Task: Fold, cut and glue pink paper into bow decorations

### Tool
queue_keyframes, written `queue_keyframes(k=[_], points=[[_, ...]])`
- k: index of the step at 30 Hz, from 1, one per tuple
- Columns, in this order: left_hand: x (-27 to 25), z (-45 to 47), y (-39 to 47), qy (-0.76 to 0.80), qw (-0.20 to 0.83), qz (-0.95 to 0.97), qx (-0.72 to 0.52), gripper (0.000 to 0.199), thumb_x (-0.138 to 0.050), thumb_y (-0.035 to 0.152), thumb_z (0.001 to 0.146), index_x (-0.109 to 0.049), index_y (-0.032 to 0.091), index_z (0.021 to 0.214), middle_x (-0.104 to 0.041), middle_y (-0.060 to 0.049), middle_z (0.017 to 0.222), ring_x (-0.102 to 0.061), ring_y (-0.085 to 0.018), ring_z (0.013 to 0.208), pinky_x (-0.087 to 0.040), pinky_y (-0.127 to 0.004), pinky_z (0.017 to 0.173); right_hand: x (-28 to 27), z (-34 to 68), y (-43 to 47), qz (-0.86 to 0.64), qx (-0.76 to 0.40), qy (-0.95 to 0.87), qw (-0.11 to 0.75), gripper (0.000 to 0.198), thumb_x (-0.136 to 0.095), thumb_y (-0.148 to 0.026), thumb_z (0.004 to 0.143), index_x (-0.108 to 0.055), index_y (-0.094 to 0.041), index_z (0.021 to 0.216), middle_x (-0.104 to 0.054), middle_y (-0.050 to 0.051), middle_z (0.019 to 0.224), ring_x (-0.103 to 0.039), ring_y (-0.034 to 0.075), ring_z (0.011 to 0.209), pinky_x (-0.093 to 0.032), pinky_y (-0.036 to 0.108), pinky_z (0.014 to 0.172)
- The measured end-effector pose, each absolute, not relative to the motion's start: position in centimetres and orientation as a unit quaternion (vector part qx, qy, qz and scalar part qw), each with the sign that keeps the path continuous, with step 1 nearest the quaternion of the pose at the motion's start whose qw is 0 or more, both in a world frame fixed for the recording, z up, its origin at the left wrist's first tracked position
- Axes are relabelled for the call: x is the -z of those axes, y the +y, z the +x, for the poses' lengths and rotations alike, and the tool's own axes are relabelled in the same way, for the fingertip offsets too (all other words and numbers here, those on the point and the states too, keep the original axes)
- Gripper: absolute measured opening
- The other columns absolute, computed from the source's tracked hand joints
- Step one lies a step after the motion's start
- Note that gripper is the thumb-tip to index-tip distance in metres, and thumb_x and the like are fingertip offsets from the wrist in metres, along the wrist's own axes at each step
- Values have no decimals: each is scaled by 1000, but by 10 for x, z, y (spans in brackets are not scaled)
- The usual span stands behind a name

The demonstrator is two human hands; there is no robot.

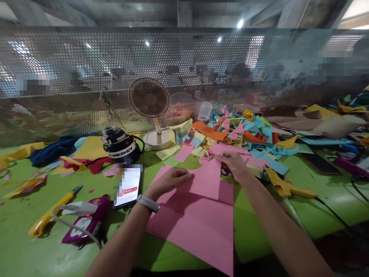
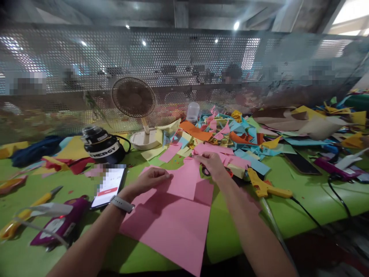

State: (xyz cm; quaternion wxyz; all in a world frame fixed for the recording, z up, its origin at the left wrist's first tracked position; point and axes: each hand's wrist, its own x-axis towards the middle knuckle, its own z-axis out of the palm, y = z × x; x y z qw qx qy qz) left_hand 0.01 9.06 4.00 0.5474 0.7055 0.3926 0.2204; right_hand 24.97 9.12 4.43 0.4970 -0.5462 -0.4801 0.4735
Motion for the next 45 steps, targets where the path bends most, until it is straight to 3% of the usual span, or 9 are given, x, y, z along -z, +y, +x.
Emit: queue_keyframes(k=[3, 8, 12, 15, 20, 28, 34, 41, 45], points=[[-47, -21, 103, 420, 556, 663, -273, 38, -69, 55, 72, -68, 17, 70, -68, -4, 67, -61, -16, 67, -45, -24, 62, -47, 268, 100, -536, -439, -395, 604, 35, -80, -46, 53, -56, -21, 59, -55, -3, 55, -48, 12, 51, -37, 27, 49], [-43, -27, 109, 508, 542, 498, -447, 45, -67, 61, 73, -68, 16, 71, -69, -6, 61, -65, -17, 60, -48, -26, 62, -52, 264, 95, -463, -347, -396, 713, 26, -75, -49, 67, -63, -26, 69, -67, 1, 74, -62, 19, 74, -50, 33, 70], [-36, -7, 96, 342, 767, 475, -263, 74, -46, 78, 77, -70, 12, 102, -74, -18, 93, -70, -27, 88, -52, -33, 73, -55, 238, 72, -404, -300, -583, 638, 15, -73, -42, 76, -73, -27, 78, -72, 5, 94, -65, 23, 94, -51, 39, 84], [-33, 5, 92, 286, 815, 384, -326, 70, -46, 72, 82, -64, 12, 112, -73, -19, 103, -69, -28, 97, -54, -37, 77, -54, 229, 61, -309, -230, -740, 551, 7, -71, -32, 82, -76, -28, 84, -73, 6, 101, -66, 22, 97, -51, 40, 88], [-31, 11, 99, 361, 748, 282, -481, 12, -63, 26, 84, -60, 16, 91, -73, -5, 76, -70, -17, 68, -56, -31, 72, -55, 231, 60, -283, -14, -833, 475, 18, -63, -24, 87, -73, -26, 102, -72, 8, 107, -65, 22, 101, -50, 41, 88], [-40, 35, 85, 289, 740, 319, -517, 22, -68, 39, 80, -57, 20, 83, -71, -2, 79, -70, -20, 77, -53, -39, 89, -60, 203, 49, -336, 242, -847, 332, 25, -52, -13, 92, -66, -16, 112, -68, 13, 115, -58, 24, 107, -42, 40, 94], [-41, 24, 57, 341, 753, 286, -485, 16, -60, 32, 86, -57, 20, 76, -70, -3, 73, -69, -19, 75, -53, -38, 89, -40, 203, 36, -329, 236, -870, 280, 27, -41, -11, 97, -68, -17, 97, -69, 8, 94, -56, 21, 86, -40, 36, 80], [-25, -16, 57, 514, 634, 266, -514, 34, -38, 37, 97, -65, 16, 96, -72, -9, 93, -68, -19, 83, -54, -34, 82, -6, 214, 21, -303, 230, -897, 226, 27, -43, -6, 95, -67, -15, 84, -66, 7, 83, -54, 20, 81, -38, 34, 74], [-24, -27, 50, 461, 483, 575, -472, 27, -66, 40, 81, -70, 21, 99, -69, -9, 102, -62, -23, 97, -47, -35, 90, 2, 220, 21, -308, 173, -915, 195, 24, -46, -8, 94, -68, -14, 86, -66, 7, 85, -53, 19, 79, -38, 32, 71]])
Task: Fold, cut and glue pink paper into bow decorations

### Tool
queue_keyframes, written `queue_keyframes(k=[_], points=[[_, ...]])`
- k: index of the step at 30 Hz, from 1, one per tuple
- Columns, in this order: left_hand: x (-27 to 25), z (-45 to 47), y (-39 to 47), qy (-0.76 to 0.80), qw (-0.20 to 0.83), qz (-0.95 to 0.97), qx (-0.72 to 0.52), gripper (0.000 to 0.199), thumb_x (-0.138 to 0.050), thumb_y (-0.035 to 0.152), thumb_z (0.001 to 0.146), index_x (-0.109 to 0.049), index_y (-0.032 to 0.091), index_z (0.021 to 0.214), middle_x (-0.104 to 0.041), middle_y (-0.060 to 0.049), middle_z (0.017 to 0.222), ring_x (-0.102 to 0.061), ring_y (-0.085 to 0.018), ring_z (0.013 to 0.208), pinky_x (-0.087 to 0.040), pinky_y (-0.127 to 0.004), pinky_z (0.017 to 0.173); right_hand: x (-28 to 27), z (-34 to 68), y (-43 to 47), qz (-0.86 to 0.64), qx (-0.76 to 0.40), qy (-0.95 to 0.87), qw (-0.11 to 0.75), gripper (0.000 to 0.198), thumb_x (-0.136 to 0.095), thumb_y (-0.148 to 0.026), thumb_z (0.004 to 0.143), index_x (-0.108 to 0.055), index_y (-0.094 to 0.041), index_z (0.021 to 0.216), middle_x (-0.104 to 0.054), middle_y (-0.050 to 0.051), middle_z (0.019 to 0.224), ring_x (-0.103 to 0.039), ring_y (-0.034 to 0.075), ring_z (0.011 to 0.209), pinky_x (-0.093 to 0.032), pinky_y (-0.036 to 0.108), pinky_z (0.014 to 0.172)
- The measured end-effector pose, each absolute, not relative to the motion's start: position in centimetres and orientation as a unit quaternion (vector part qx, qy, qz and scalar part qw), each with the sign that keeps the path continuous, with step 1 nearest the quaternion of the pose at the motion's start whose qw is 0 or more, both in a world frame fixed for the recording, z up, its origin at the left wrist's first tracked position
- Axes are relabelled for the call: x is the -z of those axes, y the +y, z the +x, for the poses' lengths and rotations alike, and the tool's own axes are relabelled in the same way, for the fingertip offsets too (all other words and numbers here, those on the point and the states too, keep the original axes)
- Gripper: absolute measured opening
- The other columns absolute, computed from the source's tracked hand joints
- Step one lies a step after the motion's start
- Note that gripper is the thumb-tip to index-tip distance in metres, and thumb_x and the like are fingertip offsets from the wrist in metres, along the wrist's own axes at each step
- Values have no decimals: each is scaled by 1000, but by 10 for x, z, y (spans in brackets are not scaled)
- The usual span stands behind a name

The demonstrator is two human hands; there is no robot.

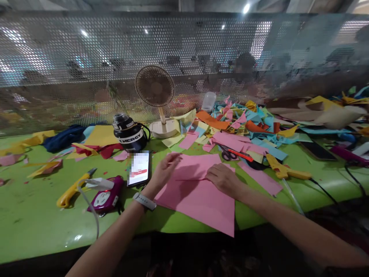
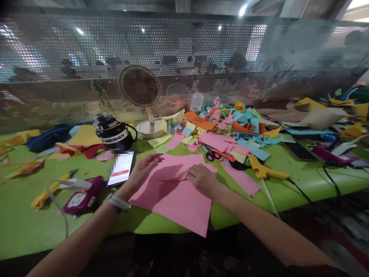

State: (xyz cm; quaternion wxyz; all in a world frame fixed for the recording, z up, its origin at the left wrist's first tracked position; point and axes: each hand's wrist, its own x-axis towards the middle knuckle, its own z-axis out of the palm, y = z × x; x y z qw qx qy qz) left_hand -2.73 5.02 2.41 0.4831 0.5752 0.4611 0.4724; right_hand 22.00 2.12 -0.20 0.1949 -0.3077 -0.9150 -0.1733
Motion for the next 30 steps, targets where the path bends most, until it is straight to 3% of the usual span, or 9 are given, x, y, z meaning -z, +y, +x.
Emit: queue_keyframes(k=[2, 4, 6, 9, 13, 17, 22, 30], points=[[-23, -25, 45, 387, 418, 743, -352, 27, -73, 34, 75, -72, 23, 99, -69, -8, 100, -60, -24, 96, -45, -35, 89, 2, 222, 21, -325, 145, -916, 185, 21, -49, -8, 93, -68, -14, 88, -66, 8, 86, -54, 19, 80, -38, 32, 71], [-21, -18, 42, 334, 348, 837, -260, 28, -70, 29, 78, -72, 26, 105, -68, -7, 98, -59, -24, 94, -45, -34, 87, 2, 223, 20, -340, 123, -915, 177, 19, -50, -8, 92, -67, -14, 89, -66, 8, 87, -54, 20, 81, -39, 32, 71], [-18, -11, 42, 327, 281, 874, -224, 27, -63, 23, 82, -72, 26, 108, -67, -7, 94, -60, -24, 89, -45, -32, 80, 2, 224, 19, -352, 106, -914, 174, 18, -50, -10, 93, -67, -15, 90, -66, 8, 87, -55, 20, 81, -41, 32, 72], [-12, -2, 46, 356, 218, 884, -211, 20, -60, 16, 82, -73, 23, 94, -64, -6, 85, -58, -22, 79, -43, -30, 69, 4, 225, 16, -372, 86, -906, 181, 17, -50, -13, 94, -67, -15, 90, -66, 7, 88, -56, 19, 82, -44, 31, 72], [-7, 2, 48, 357, 216, 878, -233, 15, -59, 14, 81, -70, 24, 80, -62, -4, 80, -57, -20, 77, -40, -28, 68, 4, 224, 13, -408, 51, -891, 191, 16, -52, -16, 94, -66, -15, 87, -66, 7, 87, -58, 19, 82, -46, 31, 73], [-10, 3, 46, 376, 245, 857, -253, 10, -61, 25, 84, -67, 23, 76, -60, -3, 78, -55, -19, 73, -38, -28, 66, -1, 223, 11, -466, -23, -858, 213, 11, -58, -15, 90, -65, -18, 83, -66, 5, 87, -60, 18, 83, -46, 31, 74], [-18, -3, 47, 424, 254, 829, -260, 31, -66, 40, 81, -56, 21, 59, -53, -1, 68, -49, -17, 64, -33, -28, 59, -9, 226, 11, -550, -94, -804, 204, 5, -68, -17, 83, -68, -18, 79, -66, 4, 84, -60, 20, 84, -44, 32, 72], [-13, -39, 63, 455, 225, 843, -179, 29, -59, 45, 82, -59, 20, 66, -56, -1, 71, -51, -16, 63, -36, -27, 60, -24, 228, 13, -589, -159, -776, 161, 4, -67, -17, 83, -70, -16, 80, -64, 6, 85, -58, 19, 84, -40, 30, 72]])
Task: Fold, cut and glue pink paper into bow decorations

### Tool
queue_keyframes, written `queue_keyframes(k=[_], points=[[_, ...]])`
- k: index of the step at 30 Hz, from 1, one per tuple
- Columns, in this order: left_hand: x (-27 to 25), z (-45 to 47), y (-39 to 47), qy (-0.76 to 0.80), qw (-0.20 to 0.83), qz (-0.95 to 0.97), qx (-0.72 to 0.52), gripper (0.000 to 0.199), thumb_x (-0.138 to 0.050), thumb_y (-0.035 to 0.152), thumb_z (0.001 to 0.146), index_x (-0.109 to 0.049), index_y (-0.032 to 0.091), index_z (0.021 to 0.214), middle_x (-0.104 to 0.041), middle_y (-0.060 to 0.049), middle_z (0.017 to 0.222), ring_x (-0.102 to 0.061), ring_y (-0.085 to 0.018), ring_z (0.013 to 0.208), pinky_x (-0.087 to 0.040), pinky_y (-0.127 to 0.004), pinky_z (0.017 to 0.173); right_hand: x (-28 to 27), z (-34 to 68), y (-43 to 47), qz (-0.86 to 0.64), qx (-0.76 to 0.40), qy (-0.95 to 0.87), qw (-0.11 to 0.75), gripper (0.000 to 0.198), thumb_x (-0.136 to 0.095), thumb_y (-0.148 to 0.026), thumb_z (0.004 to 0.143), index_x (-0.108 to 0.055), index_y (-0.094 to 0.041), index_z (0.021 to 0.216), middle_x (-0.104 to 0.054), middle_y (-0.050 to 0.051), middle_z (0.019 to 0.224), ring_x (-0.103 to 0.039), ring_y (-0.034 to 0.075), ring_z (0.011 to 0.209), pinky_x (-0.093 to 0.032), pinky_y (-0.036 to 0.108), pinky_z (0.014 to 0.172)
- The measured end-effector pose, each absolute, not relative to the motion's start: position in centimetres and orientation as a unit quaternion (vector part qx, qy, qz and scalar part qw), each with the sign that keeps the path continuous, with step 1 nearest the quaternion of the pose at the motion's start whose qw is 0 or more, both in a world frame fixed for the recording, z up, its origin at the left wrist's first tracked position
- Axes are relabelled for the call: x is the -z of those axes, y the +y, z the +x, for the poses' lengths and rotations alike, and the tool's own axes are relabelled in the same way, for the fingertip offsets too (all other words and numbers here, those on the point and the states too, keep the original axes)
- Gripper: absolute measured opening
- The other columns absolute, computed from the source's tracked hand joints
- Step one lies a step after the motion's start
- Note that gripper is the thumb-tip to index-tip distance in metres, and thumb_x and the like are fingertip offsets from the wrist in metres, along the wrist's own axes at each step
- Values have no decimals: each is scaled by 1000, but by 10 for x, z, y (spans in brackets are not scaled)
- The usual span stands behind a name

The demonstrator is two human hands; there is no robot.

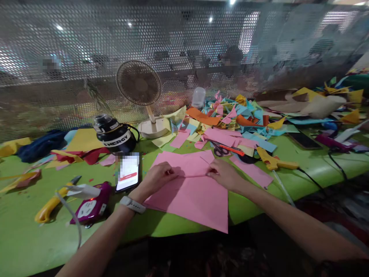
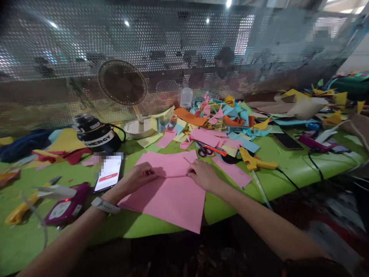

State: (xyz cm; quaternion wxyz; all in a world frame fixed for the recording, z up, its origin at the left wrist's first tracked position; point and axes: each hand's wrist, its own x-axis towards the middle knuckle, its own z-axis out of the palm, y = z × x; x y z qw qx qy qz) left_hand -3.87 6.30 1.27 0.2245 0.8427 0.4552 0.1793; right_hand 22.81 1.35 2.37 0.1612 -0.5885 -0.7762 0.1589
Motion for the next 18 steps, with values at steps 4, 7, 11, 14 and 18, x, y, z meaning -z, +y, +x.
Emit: queue_keyframes(k=[4, 7, 11, 14, 18], points=[[-18, -50, 64, 485, 193, 841, -139, 27, -57, 42, 82, -58, 20, 67, -59, -2, 71, -54, -16, 62, -39, -27, 58, -24, 229, 16, -586, -175, -775, 159, 6, -65, -16, 83, -71, -16, 81, -64, 6, 86, -58, 19, 84, -40, 29, 73], [-30, -54, 56, 520, 146, 834, -115, 24, -58, 37, 83, -58, 19, 67, -63, -3, 70, -58, -17, 61, -42, -28, 56, -20, 231, 18, -579, -172, -780, 161, 6, -65, -15, 82, -71, -17, 80, -64, 5, 84, -58, 18, 83, -41, 29, 74], [-37, -39, 30, 532, 57, 829, -162, 30, -43, 34, 96, -65, 15, 88, -70, -11, 93, -65, -25, 87, -49, -40, 77, -15, 234, 22, -570, -168, -788, 161, 7, -65, -19, 83, -70, -17, 79, -64, 5, 83, -58, 18, 81, -40, 28, 71], [-29, -13, 8, 369, 51, 914, -163, 46, -36, 46, 98, -54, 17, 129, -58, -12, 135, -52, -24, 125, -41, -41, 103, -12, 236, 24, -566, -173, -791, 158, 9, -65, -21, 84, -69, -17, 77, -65, 5, 82, -58, 18, 80, -40, 28, 70], [-11, 12, -3, 302, 51, 950, -67, 88, -29, 73, 88, -15, 15, 153, -24, -14, 157, -15, -29, 146, -16, -51, 117, -12, 236, 25, -561, -171, -794, 160, 8, -63, -19, 84, -69, -17, 79, -65, 5, 84, -59, 19, 82, -42, 29, 72]])
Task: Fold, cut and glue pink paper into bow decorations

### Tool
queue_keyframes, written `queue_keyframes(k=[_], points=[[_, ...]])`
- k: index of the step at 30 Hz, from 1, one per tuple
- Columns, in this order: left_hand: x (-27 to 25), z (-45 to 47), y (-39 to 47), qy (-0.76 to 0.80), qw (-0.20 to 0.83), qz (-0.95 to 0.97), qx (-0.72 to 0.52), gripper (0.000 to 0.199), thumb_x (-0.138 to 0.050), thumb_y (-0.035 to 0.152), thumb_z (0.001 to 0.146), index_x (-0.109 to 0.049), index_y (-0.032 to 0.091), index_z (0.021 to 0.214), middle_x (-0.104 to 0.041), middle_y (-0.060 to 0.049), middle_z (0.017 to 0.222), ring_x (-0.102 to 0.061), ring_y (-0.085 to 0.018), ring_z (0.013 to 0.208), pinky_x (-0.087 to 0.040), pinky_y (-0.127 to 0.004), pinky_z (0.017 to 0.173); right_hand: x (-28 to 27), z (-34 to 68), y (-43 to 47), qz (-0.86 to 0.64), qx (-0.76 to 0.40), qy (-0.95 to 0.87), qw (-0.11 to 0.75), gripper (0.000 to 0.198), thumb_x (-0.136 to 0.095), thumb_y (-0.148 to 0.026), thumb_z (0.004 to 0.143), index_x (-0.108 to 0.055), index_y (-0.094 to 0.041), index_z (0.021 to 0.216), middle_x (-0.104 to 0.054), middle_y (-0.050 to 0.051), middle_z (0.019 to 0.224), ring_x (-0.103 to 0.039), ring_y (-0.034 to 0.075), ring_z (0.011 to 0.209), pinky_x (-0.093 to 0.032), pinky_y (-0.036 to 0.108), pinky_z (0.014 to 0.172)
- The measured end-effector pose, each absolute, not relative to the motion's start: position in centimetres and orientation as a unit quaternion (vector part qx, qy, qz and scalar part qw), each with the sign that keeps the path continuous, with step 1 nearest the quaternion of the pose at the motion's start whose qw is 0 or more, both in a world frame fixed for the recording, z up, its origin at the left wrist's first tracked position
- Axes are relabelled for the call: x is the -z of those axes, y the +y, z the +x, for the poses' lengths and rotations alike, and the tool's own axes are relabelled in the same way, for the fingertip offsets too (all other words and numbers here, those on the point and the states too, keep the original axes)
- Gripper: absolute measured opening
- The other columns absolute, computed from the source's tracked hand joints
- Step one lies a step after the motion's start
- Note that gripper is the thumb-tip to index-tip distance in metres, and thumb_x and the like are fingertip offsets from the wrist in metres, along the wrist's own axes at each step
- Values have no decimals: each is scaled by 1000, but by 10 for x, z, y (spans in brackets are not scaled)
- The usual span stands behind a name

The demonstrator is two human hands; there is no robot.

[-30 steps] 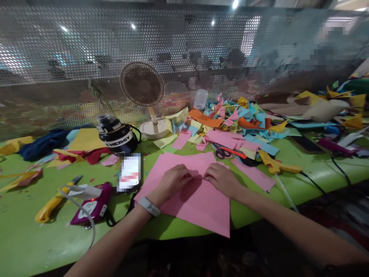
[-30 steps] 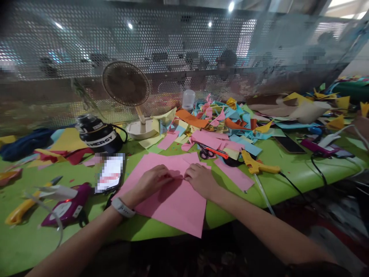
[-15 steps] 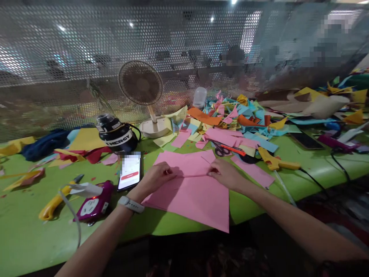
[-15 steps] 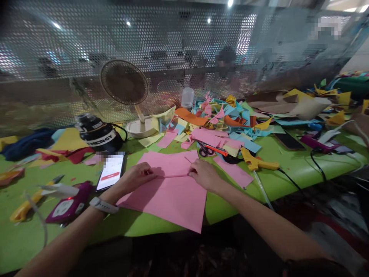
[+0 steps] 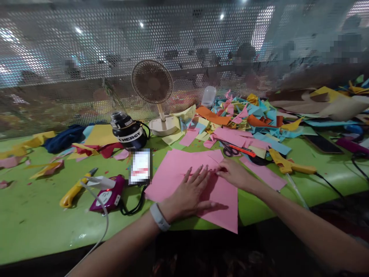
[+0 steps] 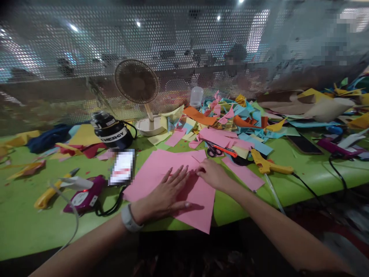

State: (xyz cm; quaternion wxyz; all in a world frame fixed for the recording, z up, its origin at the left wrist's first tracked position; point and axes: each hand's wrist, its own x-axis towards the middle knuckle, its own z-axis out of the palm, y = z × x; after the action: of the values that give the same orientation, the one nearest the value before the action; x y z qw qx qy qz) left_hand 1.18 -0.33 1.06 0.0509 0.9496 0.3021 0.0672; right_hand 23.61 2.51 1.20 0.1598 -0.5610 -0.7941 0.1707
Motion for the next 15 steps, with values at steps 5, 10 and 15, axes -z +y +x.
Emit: queue_keyframes(k=[5, 10, 15], points=[[1, 15, 3, 350, 87, 931, -54, 94, -22, 77, 85, -10, 13, 153, -14, -15, 159, -9, -29, 147, -6, -52, 118, -13, 236, 25, -554, -172, -799, 163, 9, -63, -21, 83, -68, -18, 77, -65, 5, 81, -59, 19, 80, -42, 30, 71], [-1, 16, 5, 356, 105, 927, -50, 98, -21, 80, 82, -16, 12, 152, -15, -15, 158, -10, -27, 147, -7, -51, 118, -15, 238, 24, -550, -180, -800, 160, 9, -61, -22, 84, -68, -18, 79, -64, 4, 80, -59, 18, 78, -41, 29, 70], [-5, 18, 3, 360, 92, 926, -60, 98, -20, 82, 81, -22, 13, 151, -23, -15, 156, -18, -28, 146, -15, -52, 116, -17, 238, 25, -553, -188, -797, 153, 8, -62, -21, 84, -69, -17, 80, -65, 5, 82, -59, 18, 78, -41, 30, 72]])
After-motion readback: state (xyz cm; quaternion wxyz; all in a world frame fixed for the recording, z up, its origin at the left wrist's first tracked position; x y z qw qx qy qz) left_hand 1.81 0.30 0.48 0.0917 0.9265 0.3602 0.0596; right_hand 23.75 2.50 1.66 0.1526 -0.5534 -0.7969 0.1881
